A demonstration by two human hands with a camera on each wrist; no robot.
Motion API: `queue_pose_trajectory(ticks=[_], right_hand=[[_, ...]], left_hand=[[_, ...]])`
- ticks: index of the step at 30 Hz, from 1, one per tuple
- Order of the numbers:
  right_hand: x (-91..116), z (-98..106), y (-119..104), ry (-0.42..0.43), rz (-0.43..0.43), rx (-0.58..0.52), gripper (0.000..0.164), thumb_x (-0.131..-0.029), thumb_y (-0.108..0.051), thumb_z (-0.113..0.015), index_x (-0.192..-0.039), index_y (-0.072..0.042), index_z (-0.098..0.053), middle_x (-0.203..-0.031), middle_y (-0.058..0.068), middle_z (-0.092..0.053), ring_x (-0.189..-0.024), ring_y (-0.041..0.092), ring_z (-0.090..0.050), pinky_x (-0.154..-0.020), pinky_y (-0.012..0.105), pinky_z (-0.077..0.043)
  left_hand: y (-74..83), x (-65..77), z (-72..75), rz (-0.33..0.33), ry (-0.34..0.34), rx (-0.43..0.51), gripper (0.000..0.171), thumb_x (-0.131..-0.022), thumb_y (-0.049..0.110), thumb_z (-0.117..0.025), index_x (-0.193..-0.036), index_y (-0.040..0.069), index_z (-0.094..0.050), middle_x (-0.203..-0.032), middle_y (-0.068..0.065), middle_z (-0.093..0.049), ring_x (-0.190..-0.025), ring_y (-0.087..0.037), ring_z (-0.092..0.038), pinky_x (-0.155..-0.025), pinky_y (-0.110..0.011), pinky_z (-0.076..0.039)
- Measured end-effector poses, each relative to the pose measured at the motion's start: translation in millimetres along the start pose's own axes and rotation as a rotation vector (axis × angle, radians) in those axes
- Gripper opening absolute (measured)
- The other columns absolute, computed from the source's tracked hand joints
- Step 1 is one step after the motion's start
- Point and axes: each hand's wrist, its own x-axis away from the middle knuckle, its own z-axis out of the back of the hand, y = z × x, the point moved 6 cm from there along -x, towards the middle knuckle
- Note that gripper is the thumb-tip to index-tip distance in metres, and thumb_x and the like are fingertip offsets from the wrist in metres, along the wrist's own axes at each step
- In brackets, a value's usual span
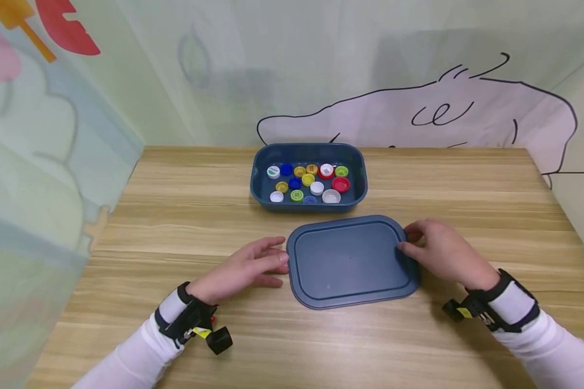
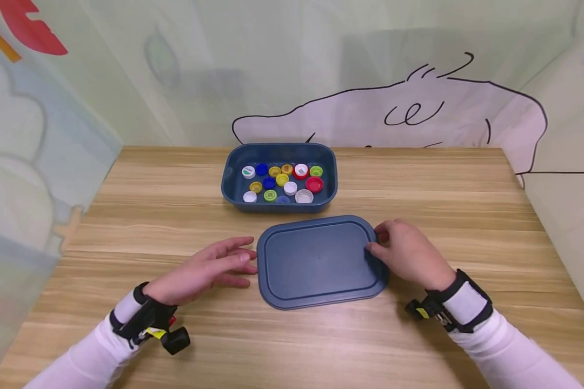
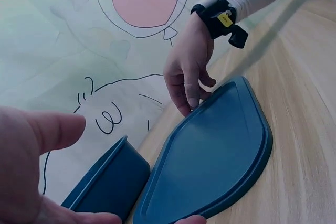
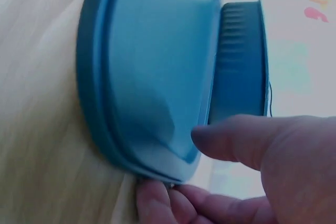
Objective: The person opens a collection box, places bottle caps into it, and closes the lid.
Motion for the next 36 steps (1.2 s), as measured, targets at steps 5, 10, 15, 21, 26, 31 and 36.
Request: queue_pose_trajectory(ticks=[5, 10, 15, 21, 26, 31, 36], right_hand=[[1.1, -0.2, 4.4, -0.018, -0.012, -0.112, 0.043, -0.101, -0.022, -0.073, -0.127, 0.013, -0.065, -0.108, 0.019, -0.072, -0.094, 0.027, -0.068, -0.074, 0.036, -0.057], [2.9, 0.2, 8.5, -0.041, -0.042, -0.193, 0.042, -0.102, -0.02, -0.072, -0.128, 0.012, -0.063, -0.113, 0.02, -0.072, -0.098, 0.028, -0.068, -0.076, 0.033, -0.058], [5.0, 1.2, 8.3, -0.05, -0.032, -0.24, 0.037, -0.104, -0.014, -0.069, -0.132, 0.01, -0.062, -0.117, 0.02, -0.07, -0.104, 0.03, -0.067, -0.077, 0.029, -0.058], [10.6, 2.4, 4.9, -0.087, 0.001, -0.425, 0.046, -0.104, -0.004, -0.067, -0.144, 0.009, -0.051, -0.123, 0.022, -0.064, -0.101, 0.025, -0.069, -0.077, 0.031, -0.062], [13.4, 7.2, 0.4, -0.107, 0.044, -0.517, 0.052, -0.105, -0.001, -0.064, -0.152, 0.01, -0.044, -0.127, 0.024, -0.06, -0.099, 0.021, -0.07, -0.076, 0.036, -0.064], [14.8, 12.3, -1.9, -0.083, 0.064, -0.544, 0.049, -0.103, 0.004, -0.064, -0.148, 0.012, -0.047, -0.128, 0.025, -0.06, -0.1, 0.018, -0.07, -0.077, 0.037, -0.064], [14.5, 19.2, -5.1, -0.051, 0.052, -0.576, 0.043, -0.105, -0.004, -0.066, -0.143, 0.01, -0.051, -0.129, 0.026, -0.062, -0.093, 0.021, -0.074, -0.079, 0.036, -0.064]], left_hand=[[0.2, 0.3, 2.5, 0.006, 0.015, 0.036, 0.072, -0.111, 0.032, -0.057, -0.164, -0.004, -0.024, -0.148, -0.027, -0.053, -0.133, -0.041, -0.058, -0.107, -0.045, -0.053], [0.3, 1.9, 4.4, 0.008, 0.021, 0.054, 0.07, -0.111, 0.029, -0.056, -0.164, -0.005, -0.024, -0.144, -0.028, -0.055, -0.13, -0.041, -0.059, -0.107, -0.045, -0.053], [-1.1, 3.0, 6.2, 0.02, 0.04, 0.052, 0.072, -0.109, 0.027, -0.059, -0.164, -0.004, -0.023, -0.141, -0.028, -0.057, -0.127, -0.039, -0.061, -0.107, -0.045, -0.053], [-4.5, 3.8, 10.4, 0.02, 0.09, 0.029, 0.078, -0.105, 0.023, -0.066, -0.164, -0.005, -0.023, -0.143, -0.028, -0.051, -0.121, -0.035, -0.066, -0.106, -0.044, -0.054], [-6.4, 4.2, 13.9, 0.001, 0.103, 0.018, 0.069, -0.103, 0.011, -0.067, -0.159, -0.008, -0.031, -0.139, -0.027, -0.053, -0.114, -0.029, -0.068, -0.105, -0.042, -0.055], [-5.4, 5.2, 17.1, -0.039, 0.106, -0.006, 0.054, -0.103, 0.002, -0.063, -0.151, -0.012, -0.042, -0.129, -0.024, -0.061, -0.107, -0.025, -0.068, -0.101, -0.04, -0.057], [1.3, 8.2, 20.5, -0.087, 0.124, -0.022, 0.052, -0.104, 0.002, -0.064, -0.152, -0.006, -0.045, -0.126, -0.022, -0.063, -0.107, -0.026, -0.068, -0.098, -0.044, -0.058]])
